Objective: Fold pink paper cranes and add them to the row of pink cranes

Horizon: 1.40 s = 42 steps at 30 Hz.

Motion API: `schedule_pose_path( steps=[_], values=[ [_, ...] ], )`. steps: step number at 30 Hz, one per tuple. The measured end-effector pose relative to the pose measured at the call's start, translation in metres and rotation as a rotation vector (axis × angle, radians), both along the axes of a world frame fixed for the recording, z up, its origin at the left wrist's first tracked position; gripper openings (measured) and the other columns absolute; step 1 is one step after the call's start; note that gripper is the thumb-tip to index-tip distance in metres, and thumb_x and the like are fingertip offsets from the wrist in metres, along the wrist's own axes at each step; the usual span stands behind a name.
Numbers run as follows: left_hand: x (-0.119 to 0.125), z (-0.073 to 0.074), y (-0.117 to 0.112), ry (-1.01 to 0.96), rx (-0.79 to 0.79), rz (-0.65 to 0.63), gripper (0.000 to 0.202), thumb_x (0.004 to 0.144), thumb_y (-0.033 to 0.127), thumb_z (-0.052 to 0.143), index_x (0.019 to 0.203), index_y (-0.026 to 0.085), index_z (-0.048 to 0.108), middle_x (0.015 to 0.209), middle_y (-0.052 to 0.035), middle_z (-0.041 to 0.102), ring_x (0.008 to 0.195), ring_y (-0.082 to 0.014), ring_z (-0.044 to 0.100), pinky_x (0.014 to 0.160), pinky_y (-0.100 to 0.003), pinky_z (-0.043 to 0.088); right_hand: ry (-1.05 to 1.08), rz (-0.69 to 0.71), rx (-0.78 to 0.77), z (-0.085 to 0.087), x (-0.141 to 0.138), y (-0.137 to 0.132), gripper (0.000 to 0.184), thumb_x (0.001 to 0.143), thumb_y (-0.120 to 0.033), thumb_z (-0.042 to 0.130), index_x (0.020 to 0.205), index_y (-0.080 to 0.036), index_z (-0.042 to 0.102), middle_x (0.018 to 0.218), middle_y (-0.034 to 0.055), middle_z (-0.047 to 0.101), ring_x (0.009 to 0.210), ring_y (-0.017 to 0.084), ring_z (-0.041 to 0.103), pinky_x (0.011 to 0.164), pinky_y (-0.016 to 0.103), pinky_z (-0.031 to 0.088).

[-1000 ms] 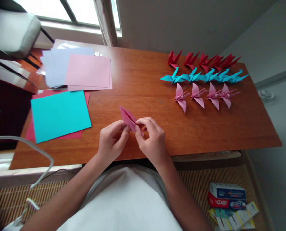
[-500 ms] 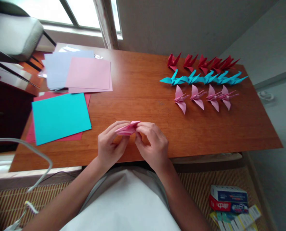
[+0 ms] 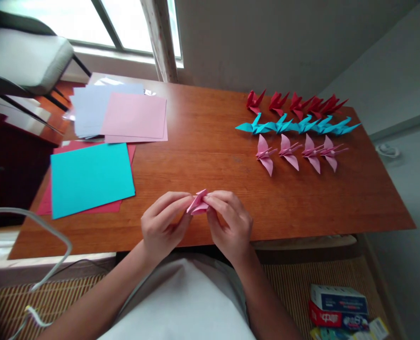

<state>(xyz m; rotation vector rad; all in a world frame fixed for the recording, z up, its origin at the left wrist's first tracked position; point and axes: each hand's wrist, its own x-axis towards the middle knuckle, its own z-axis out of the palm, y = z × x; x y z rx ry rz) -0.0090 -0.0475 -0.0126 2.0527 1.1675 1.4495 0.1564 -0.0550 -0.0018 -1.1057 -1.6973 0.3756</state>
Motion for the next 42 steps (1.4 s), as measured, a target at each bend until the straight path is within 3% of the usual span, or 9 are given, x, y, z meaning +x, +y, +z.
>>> schedule_pose_path(
  steps=[4, 9, 15, 24, 36, 42],
  values=[
    [0.001, 0.002, 0.002, -0.105, -0.115, 0.005, 0.02, 0.089, 0.015, 0.069, 0.109, 0.02, 0.069, 0.106, -0.0096, 0.076, 0.098, -0.0195, 0.073, 0.085, -0.031, 0.062, 0.149, 0.013, -0.109, -0.005, 0.0, -0.001, 0.025, 0.09, -0.011, 0.067, 0.105, -0.029, 0.073, 0.097, 0.0027, 0.073, 0.089, 0.019, 0.072, 0.076, 0.035, 0.061],
    [0.001, 0.004, 0.002, -0.174, -0.15, -0.075, 0.016, 0.09, 0.015, 0.069, 0.105, 0.021, 0.07, 0.121, -0.0107, 0.075, 0.11, -0.0215, 0.073, 0.095, -0.035, 0.061, 0.212, 0.004, -0.263, -0.009, -0.001, -0.001, 0.01, 0.092, -0.02, 0.068, 0.099, -0.027, 0.073, 0.095, 0.0035, 0.072, 0.09, 0.019, 0.07, 0.076, 0.035, 0.061],
    [-0.001, 0.004, 0.004, -0.224, -0.254, -0.177, 0.017, 0.09, 0.01, 0.068, 0.104, 0.02, 0.071, 0.116, -0.009, 0.078, 0.106, -0.0184, 0.075, 0.094, -0.03, 0.06, 0.262, 0.05, -0.318, -0.009, 0.0, 0.001, 0.005, 0.091, -0.02, 0.07, 0.092, -0.024, 0.072, 0.092, 0.0033, 0.071, 0.087, 0.019, 0.069, 0.077, 0.034, 0.059],
    [0.0, 0.005, 0.005, -0.347, -0.308, -0.105, 0.011, 0.088, 0.012, 0.072, 0.096, 0.019, 0.068, 0.102, -0.0084, 0.078, 0.096, -0.0183, 0.074, 0.088, -0.031, 0.06, 0.311, 0.059, -0.385, -0.012, -0.001, 0.002, 0.01, 0.09, -0.02, 0.071, 0.097, -0.025, 0.075, 0.1, 0.0038, 0.074, 0.095, 0.02, 0.071, 0.084, 0.035, 0.059],
    [-0.001, 0.002, 0.01, -0.332, -0.277, -0.146, 0.012, 0.088, 0.008, 0.071, 0.096, 0.016, 0.073, 0.095, -0.0076, 0.073, 0.089, -0.0155, 0.069, 0.081, -0.027, 0.056, 0.384, 0.132, -0.449, -0.013, -0.001, 0.002, 0.015, 0.092, -0.02, 0.07, 0.104, -0.028, 0.075, 0.111, 0.0052, 0.072, 0.107, 0.023, 0.068, 0.091, 0.037, 0.057],
    [0.0, -0.003, 0.008, -0.453, -0.385, -0.154, 0.015, 0.089, 0.012, 0.071, 0.101, 0.019, 0.068, 0.093, -0.004, 0.069, 0.084, -0.0135, 0.065, 0.076, -0.025, 0.054, 0.322, 0.083, -0.442, -0.011, -0.001, 0.003, 0.012, 0.09, -0.021, 0.072, 0.099, -0.028, 0.076, 0.098, 0.0037, 0.072, 0.097, 0.022, 0.067, 0.086, 0.036, 0.054]
  ],
)
